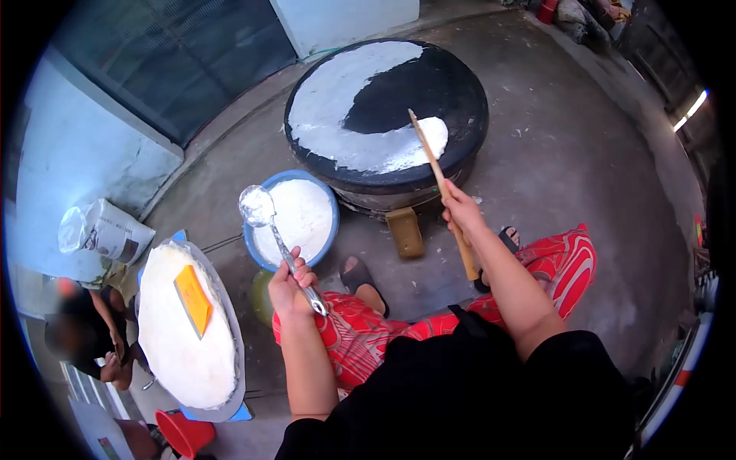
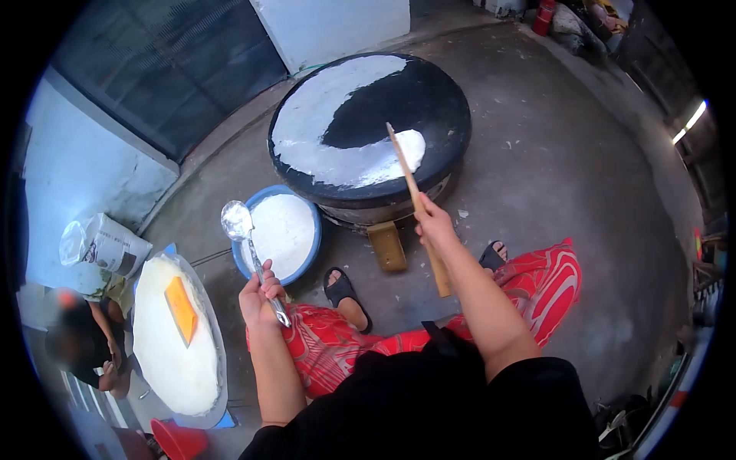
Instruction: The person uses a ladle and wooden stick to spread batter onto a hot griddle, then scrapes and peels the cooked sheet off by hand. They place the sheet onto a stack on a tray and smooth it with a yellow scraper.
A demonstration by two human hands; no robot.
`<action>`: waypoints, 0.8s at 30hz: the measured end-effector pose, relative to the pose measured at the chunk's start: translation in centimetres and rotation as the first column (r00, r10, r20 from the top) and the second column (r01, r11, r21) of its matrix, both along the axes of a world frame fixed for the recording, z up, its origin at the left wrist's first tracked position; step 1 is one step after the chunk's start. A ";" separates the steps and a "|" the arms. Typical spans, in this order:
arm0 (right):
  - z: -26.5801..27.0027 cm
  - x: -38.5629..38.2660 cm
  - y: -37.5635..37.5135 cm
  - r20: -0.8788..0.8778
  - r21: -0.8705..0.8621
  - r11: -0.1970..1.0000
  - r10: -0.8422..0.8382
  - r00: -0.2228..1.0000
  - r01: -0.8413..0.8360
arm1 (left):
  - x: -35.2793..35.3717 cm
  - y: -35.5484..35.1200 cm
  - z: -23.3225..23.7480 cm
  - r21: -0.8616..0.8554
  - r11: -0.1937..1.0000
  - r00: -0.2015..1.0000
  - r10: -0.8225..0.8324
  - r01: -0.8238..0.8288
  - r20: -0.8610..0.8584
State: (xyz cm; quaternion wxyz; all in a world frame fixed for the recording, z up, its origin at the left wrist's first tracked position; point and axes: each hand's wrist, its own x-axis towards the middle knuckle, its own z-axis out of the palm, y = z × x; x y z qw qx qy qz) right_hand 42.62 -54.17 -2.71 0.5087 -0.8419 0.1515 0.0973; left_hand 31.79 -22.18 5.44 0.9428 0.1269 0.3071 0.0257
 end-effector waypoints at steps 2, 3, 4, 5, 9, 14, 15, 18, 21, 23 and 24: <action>-0.7 -0.8 1.3 -0.061 0.265 0.963 0.074 0.995 -0.055 | 0.2 -0.3 0.1 0.010 1.000 1.000 -0.001 0.001 0.002; -3.6 -2.3 1.7 0.425 -0.205 0.962 0.254 0.869 -0.181 | 0.3 -0.3 0.2 0.020 1.000 1.000 0.000 0.000 0.006; -1.7 -3.1 1.2 0.410 -0.399 0.897 0.360 0.838 -0.190 | 0.3 -0.4 0.2 0.025 1.000 1.000 -0.002 0.002 0.003; 0.2 -3.6 0.5 0.373 -0.578 0.795 0.460 0.806 -0.186 | 0.4 -0.3 0.2 0.019 1.000 1.000 -0.008 0.008 0.001; 0.5 0.6 -7.1 0.326 -0.774 0.633 0.376 0.867 0.016 | 0.5 -0.8 0.3 0.032 0.999 1.000 0.004 -0.003 -0.023; 2.3 2.9 -5.4 0.274 -0.399 0.917 0.101 0.956 0.017 | 1.2 -1.4 0.6 0.004 1.000 0.998 0.021 -0.021 -0.053; 0.5 1.9 -5.5 0.524 -0.469 0.882 0.309 0.794 -0.034 | 1.3 -1.5 0.7 0.008 1.000 0.998 0.021 -0.021 -0.056; 0.9 0.6 -8.8 0.378 -0.703 0.688 0.573 0.727 -0.177 | 1.6 -2.1 0.8 0.005 0.999 0.996 0.043 -0.043 -0.080; 0.0 4.3 -13.5 0.383 -0.775 0.633 0.468 0.796 0.001 | 2.1 -2.8 0.8 0.030 0.998 0.992 0.057 -0.054 -0.111; 1.3 6.8 -13.9 0.342 -0.781 0.624 0.393 0.854 0.026 | 2.7 -3.2 0.9 0.059 0.996 0.990 0.068 -0.060 -0.127; 1.0 7.7 -13.2 0.362 -0.715 0.698 0.315 0.878 0.044 | 2.9 -3.2 0.8 0.058 0.997 0.990 0.066 -0.059 -0.124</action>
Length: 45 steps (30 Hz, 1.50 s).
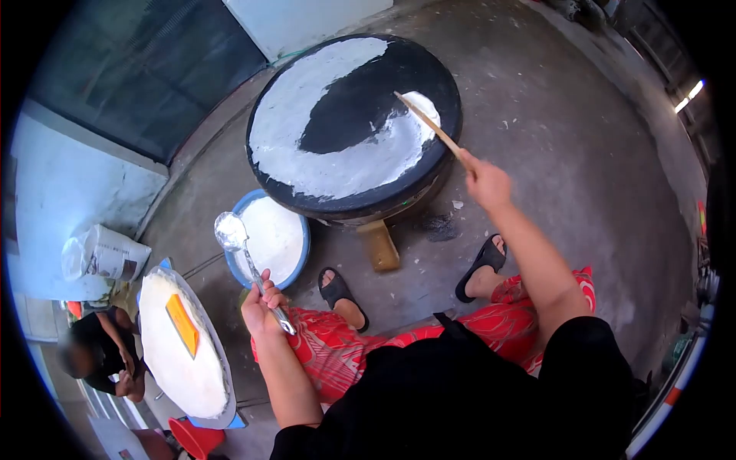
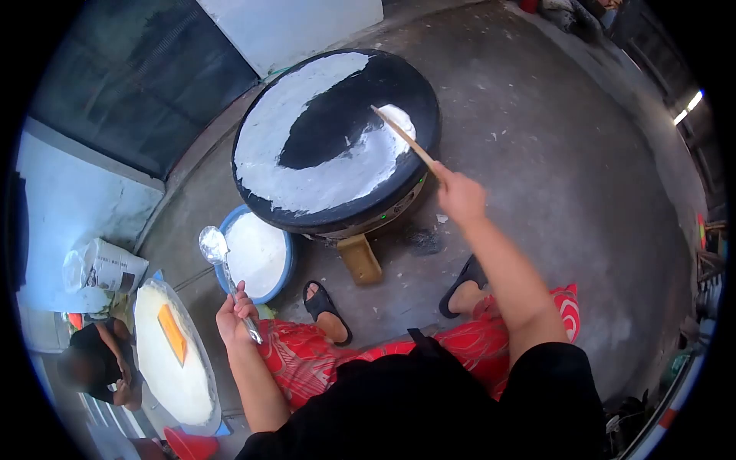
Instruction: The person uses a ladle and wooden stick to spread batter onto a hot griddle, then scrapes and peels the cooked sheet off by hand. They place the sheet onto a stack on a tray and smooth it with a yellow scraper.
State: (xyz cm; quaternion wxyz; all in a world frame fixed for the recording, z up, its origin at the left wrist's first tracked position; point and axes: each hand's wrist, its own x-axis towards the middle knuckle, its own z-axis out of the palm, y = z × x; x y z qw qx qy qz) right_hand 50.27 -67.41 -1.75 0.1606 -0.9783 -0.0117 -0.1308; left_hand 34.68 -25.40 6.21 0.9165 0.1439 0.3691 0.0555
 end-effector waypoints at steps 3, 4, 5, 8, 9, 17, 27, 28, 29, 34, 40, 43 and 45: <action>-0.8 -2.2 2.1 0.033 0.310 0.931 0.192 0.981 -0.193 | 0.6 -0.2 -0.1 -0.028 1.000 1.000 0.009 -0.008 0.015; -0.8 -3.1 1.5 0.030 0.312 0.930 0.194 0.981 -0.193 | 0.7 -0.2 -0.2 -0.028 1.000 1.000 0.009 -0.008 0.017; -0.6 -3.7 0.0 0.060 0.175 0.925 0.332 0.941 -0.338 | 0.8 -0.2 -0.2 -0.027 1.000 1.000 0.011 -0.011 0.014; -1.7 -0.9 -6.5 0.084 -0.102 0.952 0.297 0.951 -0.288 | 1.1 -0.7 -0.5 -0.003 1.000 1.000 0.014 -0.014 0.018; -1.5 1.4 -7.5 0.113 -0.147 0.954 0.279 0.954 -0.261 | 1.2 -0.7 -0.6 -0.003 1.000 1.000 0.018 -0.018 0.017; 0.9 5.7 -4.5 0.168 0.208 0.863 0.432 0.886 -0.460 | 2.7 -1.4 -0.8 -0.029 0.997 0.997 0.075 -0.076 -0.027; -1.3 18.5 -6.1 0.139 0.055 0.948 0.303 0.943 -0.313 | 5.3 -2.9 -0.7 0.031 0.993 0.984 0.117 -0.114 -0.132; -1.6 18.3 -5.6 0.050 0.298 0.895 0.333 0.942 -0.332 | 5.5 -2.9 -0.6 0.032 0.993 0.984 0.117 -0.114 -0.132; -1.2 17.6 -6.5 0.051 0.299 0.894 0.334 0.941 -0.334 | 5.4 -2.9 -0.6 0.023 0.994 0.985 0.106 -0.104 -0.133; -1.9 20.9 -13.3 0.133 -0.116 0.920 0.387 0.913 -0.373 | 6.2 -3.5 -0.4 0.069 0.993 0.985 0.108 -0.100 -0.132; -1.1 26.4 -4.3 0.126 0.128 0.918 0.362 0.924 -0.377 | 7.0 -3.3 -0.6 0.028 0.993 0.983 0.118 -0.115 -0.138; -0.3 23.4 -9.7 0.014 0.069 0.877 0.476 0.879 -0.476 | 6.9 -3.2 -0.6 0.021 0.992 0.982 0.129 -0.127 -0.136; -1.7 24.2 -14.1 -0.044 -0.045 0.896 0.439 0.897 -0.441 | 6.7 -3.1 -0.5 0.046 0.994 0.986 0.108 -0.103 -0.130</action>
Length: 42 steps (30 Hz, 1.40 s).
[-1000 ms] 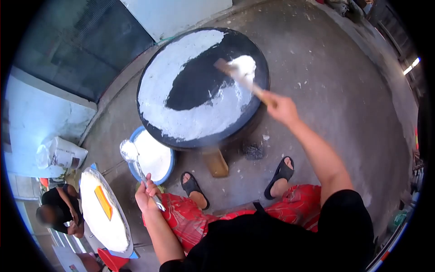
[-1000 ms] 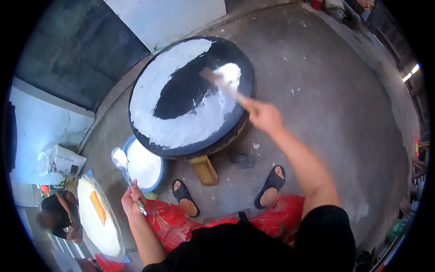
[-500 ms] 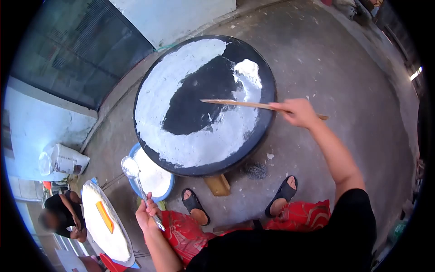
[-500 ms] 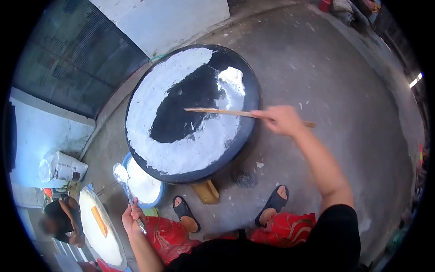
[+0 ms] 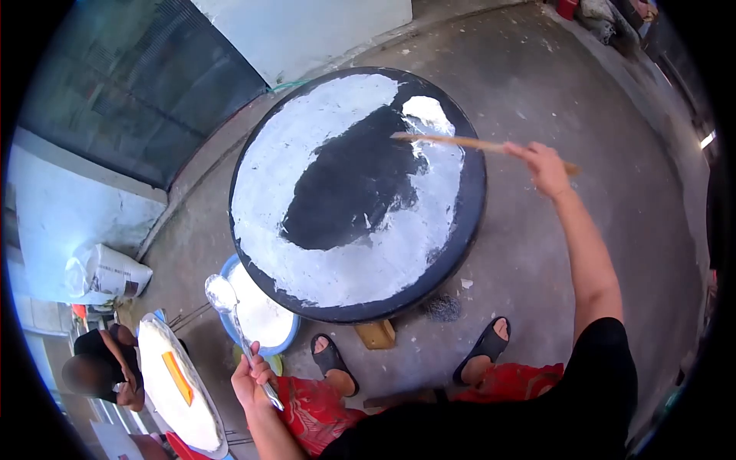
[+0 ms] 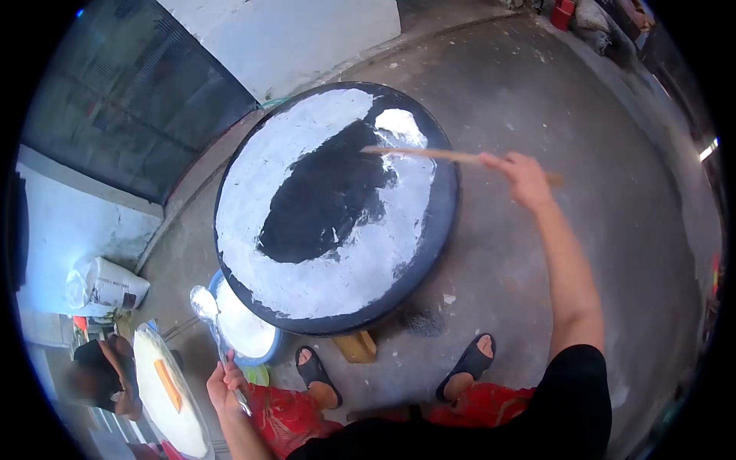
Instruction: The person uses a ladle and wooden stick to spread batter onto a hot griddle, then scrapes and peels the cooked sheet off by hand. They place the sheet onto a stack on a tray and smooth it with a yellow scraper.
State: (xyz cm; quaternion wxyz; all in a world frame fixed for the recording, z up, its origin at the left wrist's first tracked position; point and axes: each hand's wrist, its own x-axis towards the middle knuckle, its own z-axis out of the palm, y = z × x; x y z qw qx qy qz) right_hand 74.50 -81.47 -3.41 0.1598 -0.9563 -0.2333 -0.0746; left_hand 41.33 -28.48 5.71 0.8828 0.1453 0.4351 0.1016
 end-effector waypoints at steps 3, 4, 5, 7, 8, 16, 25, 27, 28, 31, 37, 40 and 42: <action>-1.4 3.7 -0.3 0.191 -0.121 0.978 -0.144 0.971 0.169 | 0.3 0.1 0.0 -0.008 1.000 1.000 -0.002 0.002 0.012; -0.9 5.5 2.5 0.219 -0.159 0.977 -0.108 0.970 0.145 | 0.4 0.0 0.1 -0.010 1.000 1.000 0.009 -0.009 0.012; -0.9 7.3 5.5 0.210 -0.137 0.982 -0.099 0.973 0.130 | 0.7 -0.2 0.1 -0.007 1.000 1.000 0.010 -0.010 0.015; 1.1 8.3 12.3 0.107 -0.106 0.985 -0.127 0.986 0.139 | 1.0 -0.5 0.2 -0.044 0.999 0.999 0.017 -0.016 0.027; 2.6 8.0 14.4 0.012 -0.104 0.981 -0.166 0.986 0.167 | 0.9 -0.4 0.2 -0.044 0.999 0.999 0.019 -0.018 0.029; 1.5 0.1 11.6 -0.254 0.271 0.881 -0.323 0.912 0.388 | -0.6 0.3 0.0 -0.038 0.999 0.998 -0.019 0.021 0.062; -0.8 -1.2 14.3 -0.685 0.513 0.583 -0.163 0.710 0.630 | -2.8 1.1 0.3 -0.127 0.990 0.984 -0.035 0.058 0.176; -2.0 -0.4 14.9 -0.520 0.589 0.567 -0.281 0.807 0.576 | -3.3 1.3 0.0 -0.122 0.990 0.981 -0.042 0.066 0.192; -0.9 -1.1 16.3 -0.518 0.589 0.572 -0.276 0.810 0.572 | -3.5 1.3 0.1 -0.123 0.991 0.980 -0.035 0.060 0.193; 0.7 -3.2 19.6 -0.522 0.431 0.786 -0.183 0.833 0.443 | -3.7 1.3 0.3 -0.123 0.991 0.983 -0.034 0.057 0.183; 3.7 -7.8 15.5 -0.477 0.239 0.697 -0.522 0.707 0.676 | -4.7 2.0 0.1 -0.135 0.989 0.975 -0.037 0.068 0.218; 0.1 -8.6 17.5 -0.434 0.345 0.681 -0.495 0.753 0.646 | -4.8 2.2 0.0 -0.125 0.989 0.972 -0.051 0.082 0.231; -0.5 -8.5 21.0 -0.479 0.380 0.785 -0.286 0.830 0.490 | -5.1 2.2 -0.1 -0.130 0.988 0.972 -0.049 0.080 0.230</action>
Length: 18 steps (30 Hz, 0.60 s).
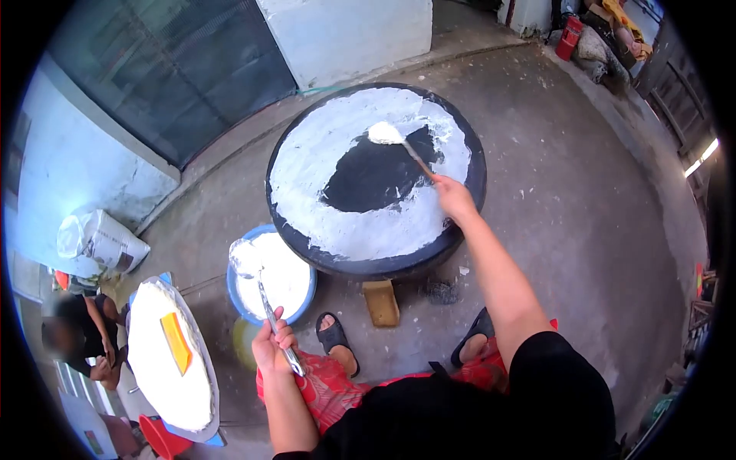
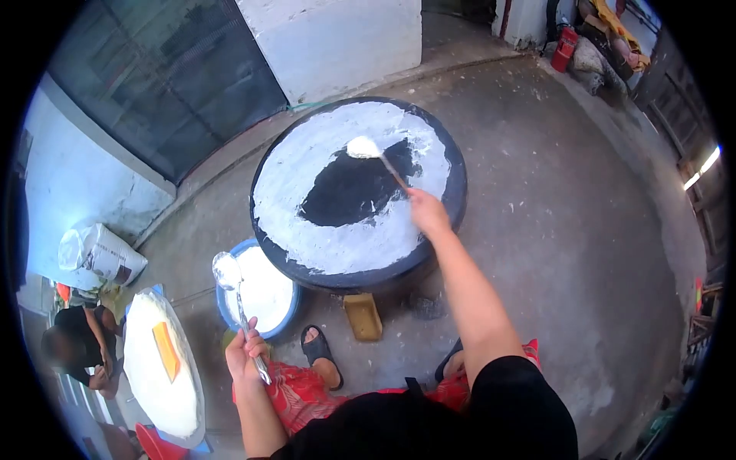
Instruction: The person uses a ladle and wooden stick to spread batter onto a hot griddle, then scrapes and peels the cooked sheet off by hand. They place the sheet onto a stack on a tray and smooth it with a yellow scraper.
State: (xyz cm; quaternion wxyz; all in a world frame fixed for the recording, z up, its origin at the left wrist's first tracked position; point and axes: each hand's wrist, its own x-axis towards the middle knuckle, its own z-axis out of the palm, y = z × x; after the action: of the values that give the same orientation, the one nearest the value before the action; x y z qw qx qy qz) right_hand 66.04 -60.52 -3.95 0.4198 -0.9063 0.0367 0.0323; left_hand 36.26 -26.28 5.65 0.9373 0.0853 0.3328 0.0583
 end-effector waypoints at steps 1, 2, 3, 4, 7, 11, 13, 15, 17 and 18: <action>0.5 0.3 1.2 -0.002 0.025 0.999 0.044 0.999 -0.044 | 0.1 0.1 0.0 -0.015 1.000 1.000 -0.007 0.007 0.009; 1.0 0.7 2.0 -0.001 0.051 0.995 0.090 0.996 -0.090 | 0.1 0.2 0.0 -0.029 1.000 1.000 -0.012 0.013 0.021; 2.7 0.7 2.5 0.004 0.057 0.994 0.096 0.995 -0.096 | 0.1 0.3 -0.1 -0.006 1.000 0.999 -0.025 0.025 0.026; 5.2 0.3 2.7 -0.022 -0.026 0.999 0.019 1.000 -0.020 | 0.1 0.2 0.1 -0.002 1.000 0.999 -0.017 0.017 0.029; 2.7 2.1 3.2 -0.002 -0.082 0.996 0.026 1.000 -0.026 | -0.1 -0.2 0.2 0.025 1.000 1.000 -0.005 0.004 0.009; 3.6 0.8 2.2 -0.001 -0.038 0.971 0.236 0.972 -0.235 | -0.5 0.0 0.4 0.000 1.000 1.000 -0.002 0.002 -0.001; 4.3 -0.1 0.0 -0.098 0.013 0.975 0.223 0.970 -0.223 | -0.5 0.3 0.2 0.025 1.000 1.000 0.001 -0.001 0.004; 3.3 -0.6 -0.3 -0.054 -0.047 0.995 0.081 0.995 -0.083 | -0.6 0.3 0.1 0.036 0.999 1.000 0.003 -0.003 -0.004; 1.6 -1.3 0.9 0.054 -0.069 0.997 -0.029 0.998 0.033 | -0.5 0.3 0.2 0.053 0.999 1.000 0.006 -0.005 -0.015; 1.4 -1.4 2.4 0.052 -0.069 0.997 -0.024 0.998 0.028 | -0.5 0.2 0.1 0.052 0.999 1.000 -0.002 0.003 -0.012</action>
State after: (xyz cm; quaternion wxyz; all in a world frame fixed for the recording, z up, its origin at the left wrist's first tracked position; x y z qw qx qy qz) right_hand 64.62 -58.16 -2.58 0.3894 -0.9203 0.0388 0.0026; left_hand 35.80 -26.03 5.79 0.9328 0.1104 0.3367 0.0654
